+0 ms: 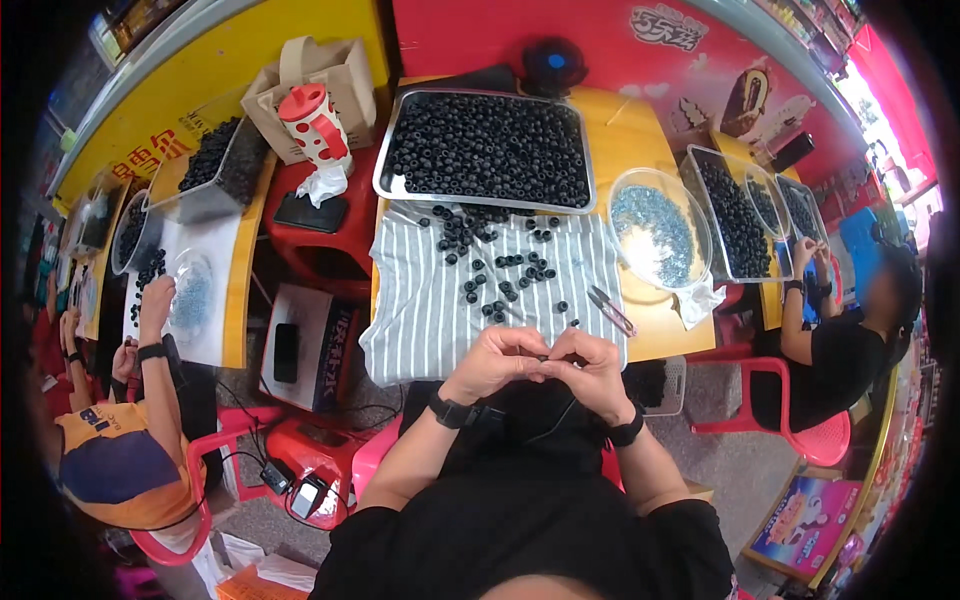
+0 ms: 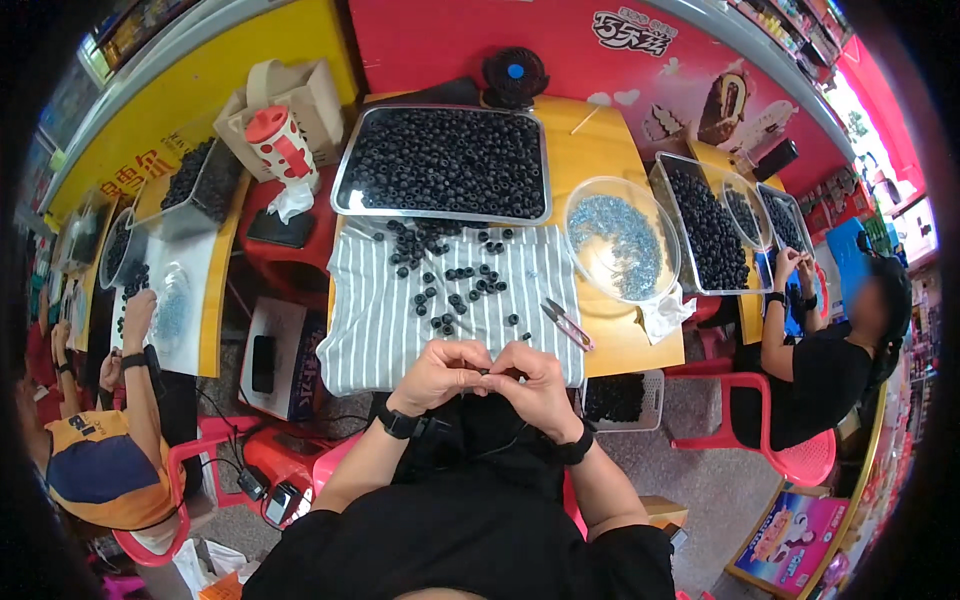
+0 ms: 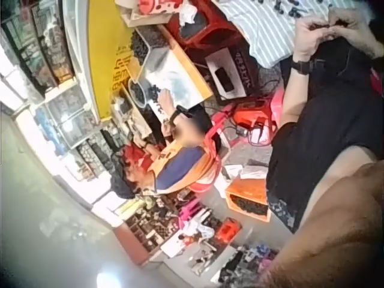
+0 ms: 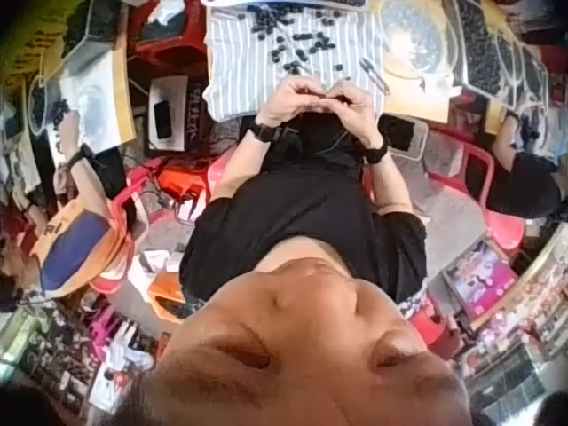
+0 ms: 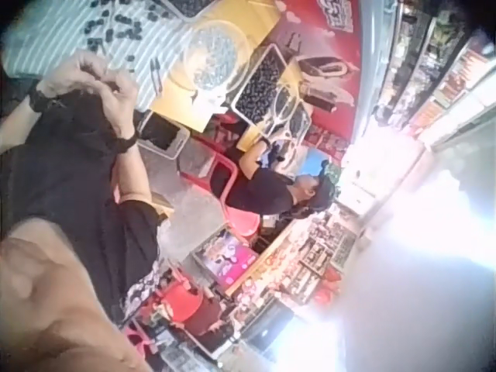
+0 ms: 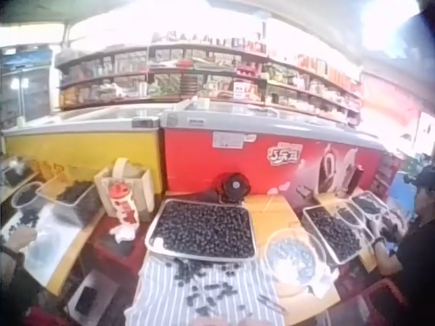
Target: Sorting small black plastic components from a tray into a container.
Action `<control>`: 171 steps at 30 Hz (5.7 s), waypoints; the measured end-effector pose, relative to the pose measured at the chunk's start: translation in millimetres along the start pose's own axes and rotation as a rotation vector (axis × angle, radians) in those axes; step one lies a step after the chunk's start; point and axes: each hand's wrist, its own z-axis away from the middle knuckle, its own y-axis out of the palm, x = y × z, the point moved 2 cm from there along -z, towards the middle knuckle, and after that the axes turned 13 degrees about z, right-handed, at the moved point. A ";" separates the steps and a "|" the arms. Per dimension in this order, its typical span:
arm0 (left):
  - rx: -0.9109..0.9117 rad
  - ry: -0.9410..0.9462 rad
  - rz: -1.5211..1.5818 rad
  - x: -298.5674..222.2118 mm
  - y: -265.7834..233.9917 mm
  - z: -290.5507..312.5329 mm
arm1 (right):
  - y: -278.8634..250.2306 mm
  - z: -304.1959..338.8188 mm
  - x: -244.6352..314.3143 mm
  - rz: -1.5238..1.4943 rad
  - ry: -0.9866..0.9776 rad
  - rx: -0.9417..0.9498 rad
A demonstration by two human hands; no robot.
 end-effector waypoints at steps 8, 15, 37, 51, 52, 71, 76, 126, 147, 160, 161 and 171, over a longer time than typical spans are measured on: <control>0.129 -0.040 0.006 -0.2 1.2 1.0 | 6.8 14.9 -15.0 -0.185 0.120 0.026; -0.031 0.010 0.114 4.0 -8.5 -2.5 | -22.3 3.3 -25.6 0.472 -0.040 -0.282; -0.094 0.051 0.164 4.4 -8.0 -5.6 | 11.4 -0.7 -10.0 -0.174 0.096 -0.152; -0.062 0.072 0.101 4.7 -7.4 -4.5 | 6.0 -4.8 1.7 0.009 0.075 -0.062; -0.067 0.067 0.099 2.0 -1.8 -4.7 | 3.9 -6.4 2.3 -0.008 0.083 -0.025; 0.027 -0.027 0.127 -3.6 -0.2 -1.4 | 10.8 -11.9 -5.3 0.192 -0.351 0.041; -0.043 -0.083 0.104 -3.8 4.6 -1.7 | 9.2 -1.4 -6.4 0.144 -0.248 -0.050; -0.642 0.672 -1.431 -67.3 -0.7 6.1 | 2.2 -76.6 7.6 0.773 -0.244 -0.046; -0.460 0.242 -0.412 -41.7 5.4 3.0 | 29.9 -57.7 15.5 0.093 -0.132 -0.121; -0.361 0.251 -0.349 -20.9 16.6 1.0 | 22.0 -22.9 -7.5 0.001 -0.192 -0.232; -0.372 0.249 -0.368 -20.5 17.3 1.0 | 21.3 -22.1 -6.7 0.005 -0.193 -0.234; -0.337 0.314 -0.498 -19.0 21.1 0.4 | 19.5 -18.2 -10.8 -0.009 -0.203 -0.280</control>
